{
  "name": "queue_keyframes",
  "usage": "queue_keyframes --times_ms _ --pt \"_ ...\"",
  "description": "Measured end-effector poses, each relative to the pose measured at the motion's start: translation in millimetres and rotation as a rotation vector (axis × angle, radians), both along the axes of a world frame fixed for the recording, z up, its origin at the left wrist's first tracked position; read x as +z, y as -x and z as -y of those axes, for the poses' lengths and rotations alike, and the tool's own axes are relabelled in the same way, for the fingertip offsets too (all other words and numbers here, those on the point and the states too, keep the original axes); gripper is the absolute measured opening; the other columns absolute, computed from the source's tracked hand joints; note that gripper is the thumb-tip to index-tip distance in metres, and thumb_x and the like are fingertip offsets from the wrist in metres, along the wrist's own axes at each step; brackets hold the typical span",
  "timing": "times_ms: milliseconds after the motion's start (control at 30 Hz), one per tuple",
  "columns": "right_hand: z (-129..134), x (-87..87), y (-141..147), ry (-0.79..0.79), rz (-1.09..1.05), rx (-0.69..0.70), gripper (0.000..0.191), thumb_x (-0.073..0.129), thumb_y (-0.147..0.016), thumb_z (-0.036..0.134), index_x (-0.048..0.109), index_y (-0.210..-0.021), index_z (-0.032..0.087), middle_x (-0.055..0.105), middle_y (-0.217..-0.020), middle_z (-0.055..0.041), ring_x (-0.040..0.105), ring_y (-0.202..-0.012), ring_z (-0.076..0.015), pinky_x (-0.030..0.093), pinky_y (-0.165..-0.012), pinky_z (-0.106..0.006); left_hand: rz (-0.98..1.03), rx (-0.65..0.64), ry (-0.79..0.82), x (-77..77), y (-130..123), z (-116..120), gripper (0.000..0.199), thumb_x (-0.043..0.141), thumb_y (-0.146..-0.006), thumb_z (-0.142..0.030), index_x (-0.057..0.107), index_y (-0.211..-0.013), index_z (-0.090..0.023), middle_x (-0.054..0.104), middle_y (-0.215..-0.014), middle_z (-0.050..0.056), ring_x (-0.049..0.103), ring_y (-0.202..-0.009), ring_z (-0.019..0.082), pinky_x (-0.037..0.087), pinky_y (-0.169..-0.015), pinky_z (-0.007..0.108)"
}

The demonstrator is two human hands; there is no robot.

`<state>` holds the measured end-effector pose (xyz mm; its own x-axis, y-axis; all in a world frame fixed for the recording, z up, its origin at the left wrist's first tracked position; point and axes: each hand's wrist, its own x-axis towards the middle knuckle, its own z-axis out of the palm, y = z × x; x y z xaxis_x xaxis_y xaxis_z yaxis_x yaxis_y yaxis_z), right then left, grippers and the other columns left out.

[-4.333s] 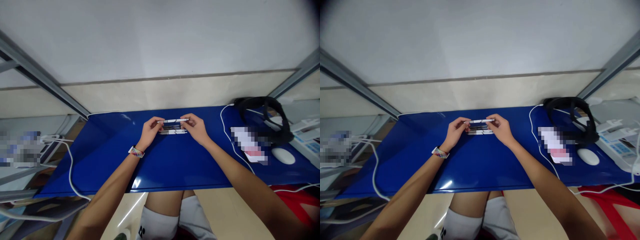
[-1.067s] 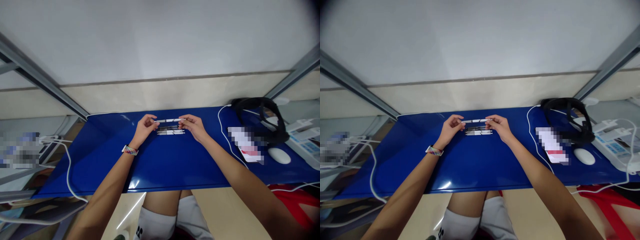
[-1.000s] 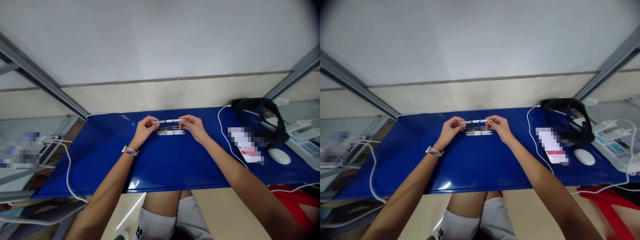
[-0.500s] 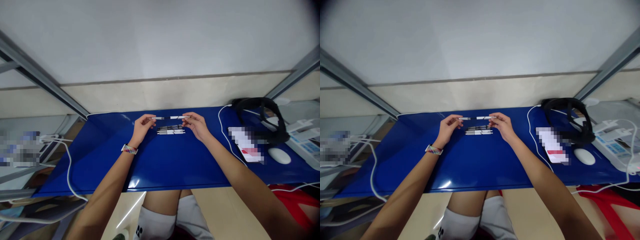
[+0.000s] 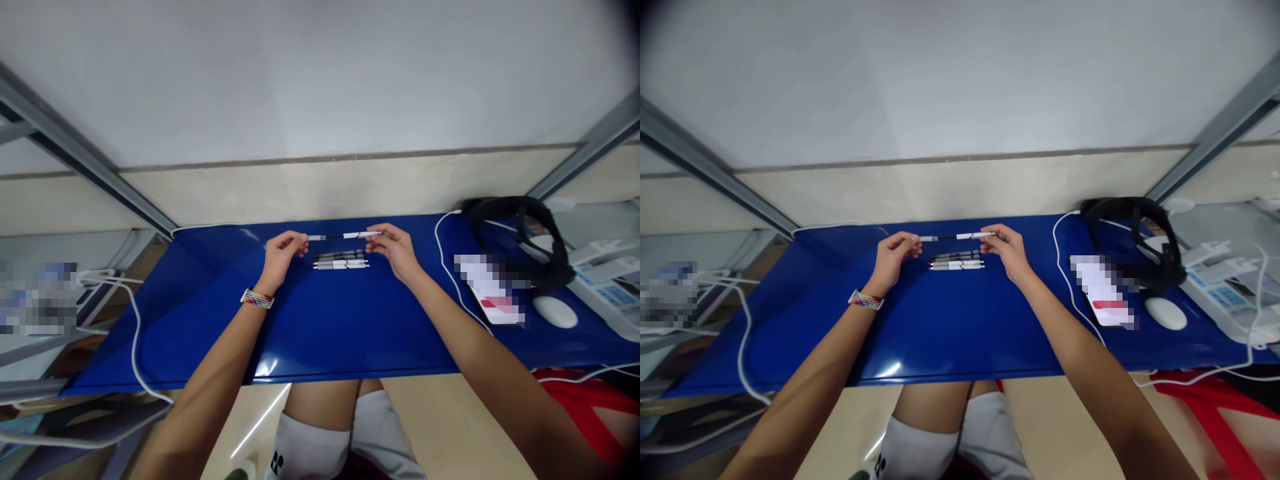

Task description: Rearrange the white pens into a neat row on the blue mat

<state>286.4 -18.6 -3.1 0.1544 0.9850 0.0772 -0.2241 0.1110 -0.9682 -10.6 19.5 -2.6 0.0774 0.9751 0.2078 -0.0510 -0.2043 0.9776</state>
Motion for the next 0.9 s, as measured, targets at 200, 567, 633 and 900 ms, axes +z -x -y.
queue_keyframes --times_ms 200,567,633,900 --pt "-0.3 1.6 -4.4 -0.022 0.022 -0.042 0.025 0.088 -0.072 0.033 0.083 -0.095 0.024 0.078 -0.081 -0.0018 0.072 -0.070 -0.0178 0.064 -0.073 -0.037 0.024 0.056 0.022 -1.4 -0.8 -0.7 0.041 0.090 -0.082 -0.057 0.077 -0.074 -0.019 0.075 -0.075 0.004 0.067 -0.064 0.013 0.054 -0.061 0.025" --pt "2.1 6.1 -4.1 -0.028 0.013 -0.076 0.023 0.087 -0.073 0.033 0.083 -0.093 0.023 0.077 -0.078 -0.0015 0.071 -0.067 -0.0173 0.062 -0.071 -0.036 0.045 0.088 0.037 -5.1 1.1 -4.3 0.046 0.085 -0.087 -0.059 0.076 -0.069 -0.018 0.072 -0.069 0.004 0.065 -0.060 0.013 0.053 -0.060 0.025" --pt "2.3 6.5 -4.0 -0.032 0.013 -0.079 0.023 0.086 -0.073 0.033 0.083 -0.093 0.023 0.076 -0.078 -0.0013 0.070 -0.067 -0.0174 0.062 -0.071 -0.036 0.042 0.089 0.037 -5.2 1.2 -4.5 0.045 0.085 -0.088 -0.059 0.076 -0.069 -0.019 0.072 -0.068 0.004 0.065 -0.059 0.013 0.053 -0.060 0.026" --pt "1.2 3.8 -6.1 -0.044 0.039 -0.079 0.021 0.085 -0.077 0.034 0.082 -0.095 0.025 0.076 -0.080 -0.0018 0.070 -0.069 -0.0177 0.063 -0.074 -0.038 0.062 0.081 0.044 -6.3 1.7 -5.2 0.045 0.087 -0.086 -0.059 0.074 -0.071 -0.019 0.074 -0.074 0.005 0.064 -0.060 0.012 0.054 -0.060 0.026"
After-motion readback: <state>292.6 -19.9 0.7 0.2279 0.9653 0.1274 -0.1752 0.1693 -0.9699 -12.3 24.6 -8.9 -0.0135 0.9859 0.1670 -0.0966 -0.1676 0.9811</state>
